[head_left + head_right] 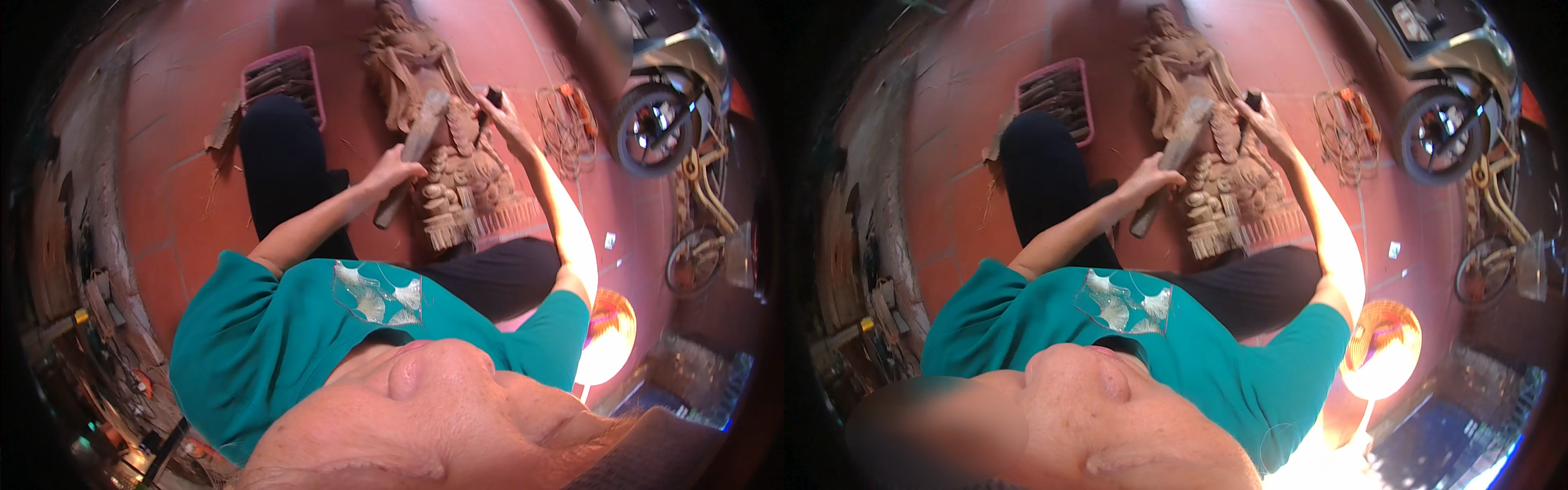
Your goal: The person carves a wooden figure using a chisel and mallet while seated on the floor. They repeatedly strike the chisel to shape details on the carving, occasionally adjusting the tool and the piece.
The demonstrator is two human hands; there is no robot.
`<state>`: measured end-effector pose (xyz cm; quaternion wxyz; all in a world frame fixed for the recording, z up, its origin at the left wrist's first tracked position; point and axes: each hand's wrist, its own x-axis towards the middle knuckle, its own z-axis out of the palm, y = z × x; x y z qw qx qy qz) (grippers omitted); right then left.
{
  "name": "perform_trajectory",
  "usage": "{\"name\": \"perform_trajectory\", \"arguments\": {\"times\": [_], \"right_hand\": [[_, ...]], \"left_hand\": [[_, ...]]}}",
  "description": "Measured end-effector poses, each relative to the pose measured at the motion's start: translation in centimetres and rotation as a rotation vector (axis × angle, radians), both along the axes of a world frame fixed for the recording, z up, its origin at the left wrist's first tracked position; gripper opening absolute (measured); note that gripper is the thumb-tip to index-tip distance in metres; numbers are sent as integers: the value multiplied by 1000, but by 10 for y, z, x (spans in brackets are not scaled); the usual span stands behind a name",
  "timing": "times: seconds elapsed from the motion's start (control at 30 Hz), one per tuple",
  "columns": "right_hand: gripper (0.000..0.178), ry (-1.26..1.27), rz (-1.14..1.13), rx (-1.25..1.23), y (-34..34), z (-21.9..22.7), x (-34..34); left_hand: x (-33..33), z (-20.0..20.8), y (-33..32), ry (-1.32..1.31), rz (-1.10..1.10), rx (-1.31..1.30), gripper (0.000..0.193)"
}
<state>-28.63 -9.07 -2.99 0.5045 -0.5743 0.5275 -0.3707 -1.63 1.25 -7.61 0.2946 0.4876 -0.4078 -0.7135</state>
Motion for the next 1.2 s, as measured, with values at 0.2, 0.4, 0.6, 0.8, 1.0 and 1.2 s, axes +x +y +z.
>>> {"name": "perform_trajectory", "arguments": {"times": [0.2, 0.4, 0.6, 0.8, 1.0, 1.2], "right_hand": [[32, -12, 27, -6, 1, 12, -2], [40, -13, 59, -67, -7, -6, -16], [38, 13, 56, -176, -17, -18, -17], [32, -3, 87, -191, -17, -9, 3], [27, -124, 148, -185, -21, -16, 7], [33, -98, 206, -249, -25, -26, 18]], "left_hand": [[7, -14, -8, -135, -13, -30, 36], [-9, -8, 8, -95, 84, 69, 36], [3, -22, 9, -193, 37, -8, 39], [6, -54, 4, -329, 47, -151, 43], [-2, -44, 8, -153, 44, -4, 48], [-2, -42, 3, -240, 25, -60, 44]]}}
